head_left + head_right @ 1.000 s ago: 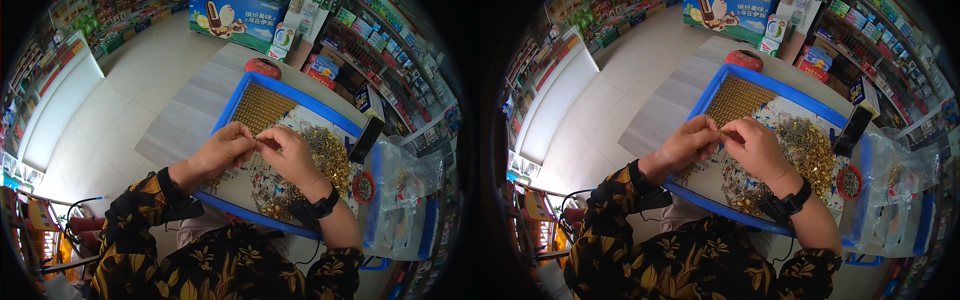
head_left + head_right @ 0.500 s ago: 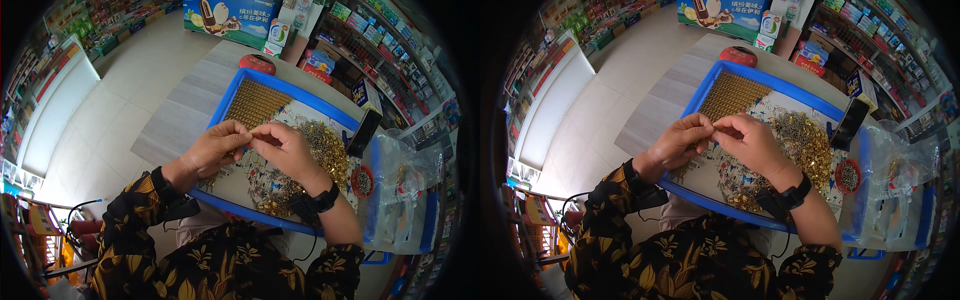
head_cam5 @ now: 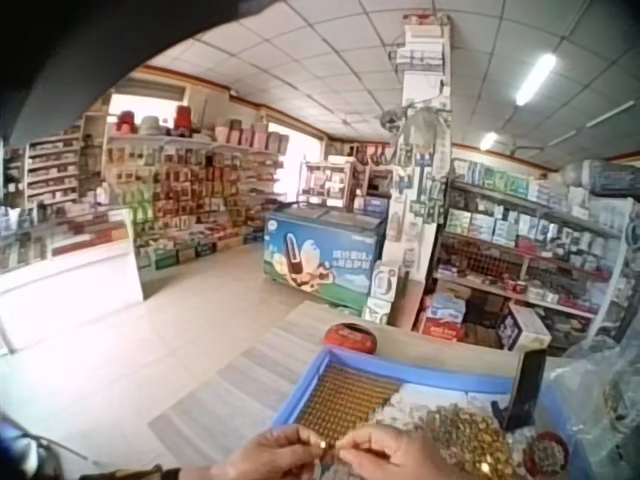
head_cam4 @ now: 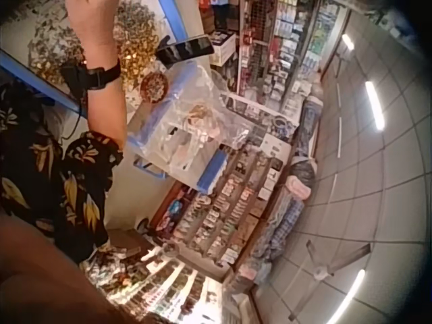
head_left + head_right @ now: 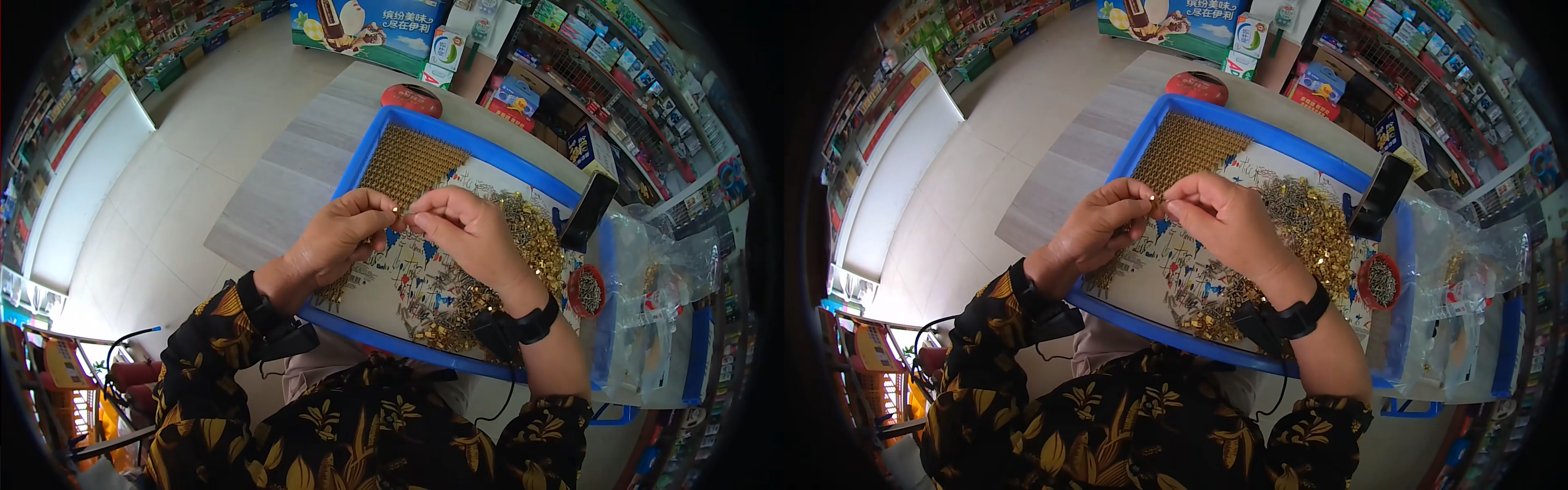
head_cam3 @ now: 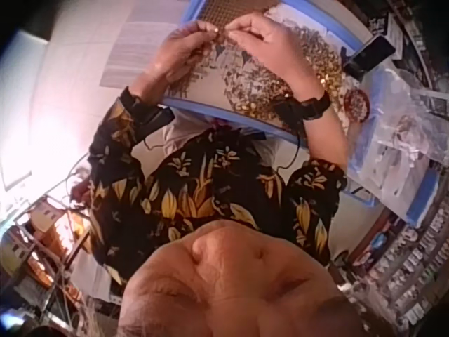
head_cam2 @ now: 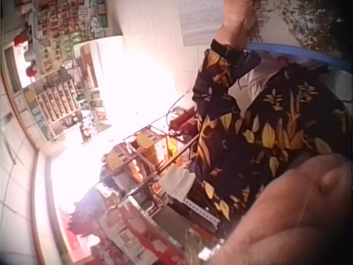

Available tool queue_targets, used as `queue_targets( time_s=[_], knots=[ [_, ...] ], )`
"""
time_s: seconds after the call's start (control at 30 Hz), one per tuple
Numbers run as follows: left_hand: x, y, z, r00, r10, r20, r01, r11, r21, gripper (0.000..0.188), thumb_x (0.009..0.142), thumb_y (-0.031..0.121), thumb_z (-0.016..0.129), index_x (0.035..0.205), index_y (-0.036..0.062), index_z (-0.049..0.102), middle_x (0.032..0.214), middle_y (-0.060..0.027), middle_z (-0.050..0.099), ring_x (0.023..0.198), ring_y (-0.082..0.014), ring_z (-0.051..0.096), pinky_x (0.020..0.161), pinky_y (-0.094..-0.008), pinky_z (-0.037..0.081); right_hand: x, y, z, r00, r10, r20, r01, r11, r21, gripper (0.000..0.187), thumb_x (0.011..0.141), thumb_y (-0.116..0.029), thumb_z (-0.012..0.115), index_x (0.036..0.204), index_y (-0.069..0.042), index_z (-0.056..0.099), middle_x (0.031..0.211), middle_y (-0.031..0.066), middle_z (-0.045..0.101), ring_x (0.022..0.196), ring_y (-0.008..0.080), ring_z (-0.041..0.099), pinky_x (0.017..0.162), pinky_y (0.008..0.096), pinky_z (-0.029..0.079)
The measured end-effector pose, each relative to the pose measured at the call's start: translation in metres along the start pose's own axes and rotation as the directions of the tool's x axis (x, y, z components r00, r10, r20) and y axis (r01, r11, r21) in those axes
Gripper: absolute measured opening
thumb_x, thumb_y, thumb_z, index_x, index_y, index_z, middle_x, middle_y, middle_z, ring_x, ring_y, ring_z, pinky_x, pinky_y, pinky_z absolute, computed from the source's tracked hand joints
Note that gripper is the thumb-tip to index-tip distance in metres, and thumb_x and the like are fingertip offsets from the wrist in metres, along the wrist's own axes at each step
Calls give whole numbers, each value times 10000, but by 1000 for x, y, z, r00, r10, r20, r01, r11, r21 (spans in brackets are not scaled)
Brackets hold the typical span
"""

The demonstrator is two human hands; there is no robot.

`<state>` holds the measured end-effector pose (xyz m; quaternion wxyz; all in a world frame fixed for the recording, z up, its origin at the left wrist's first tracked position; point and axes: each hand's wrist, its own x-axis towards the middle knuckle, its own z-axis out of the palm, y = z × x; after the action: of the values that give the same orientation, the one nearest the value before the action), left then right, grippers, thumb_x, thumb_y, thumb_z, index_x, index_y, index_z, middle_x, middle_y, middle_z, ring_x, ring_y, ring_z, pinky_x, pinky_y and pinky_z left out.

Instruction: Sorting small gold and silver colored beads or hardware components on a blue tray.

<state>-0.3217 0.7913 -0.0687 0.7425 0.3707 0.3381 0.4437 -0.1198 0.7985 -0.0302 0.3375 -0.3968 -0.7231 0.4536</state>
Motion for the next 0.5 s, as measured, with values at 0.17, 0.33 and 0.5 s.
queue_targets(
  time_s=[0.17, 0.33, 0.5],
  knots=[
    [0, -2, 2, 1000, -2, -10, 3, 998, 69, 154, 900, 99, 599, 1038, 33, 599, 837, -8, 587, 637, -41, 506, 454, -149, 338, 1, 4, 5, 988, -145, -50, 135, 979, -154, 153, 876, -62, 615, 1017, -4, 614, 870, 20, 643, 747, 63, 586, 684, 202, 481],
    [1, -1, 3, 999, -28, -18, 29, 993, 118, 142, 894, 117, 618, 1016, 45, 614, 810, 29, 571, 648, -31, 503, 480, -150, 345, 3, 10, 10, 983, -154, -102, 142, 983, -116, 129, 859, -58, 634, 978, -20, 603, 834, -8, 620, 703, 52, 564, 650, 197, 469],
    [0, -2, 0, 1000, -15, -14, 17, 993, 115, 150, 894, 122, 619, 1023, 46, 613, 805, 30, 567, 655, -28, 500, 477, -150, 342, 1, 8, 15, 984, -123, -127, 117, 992, -50, 103, 853, -56, 639, 933, -30, 580, 833, -14, 617, 713, 41, 564, 639, 197, 471]
  ],
)
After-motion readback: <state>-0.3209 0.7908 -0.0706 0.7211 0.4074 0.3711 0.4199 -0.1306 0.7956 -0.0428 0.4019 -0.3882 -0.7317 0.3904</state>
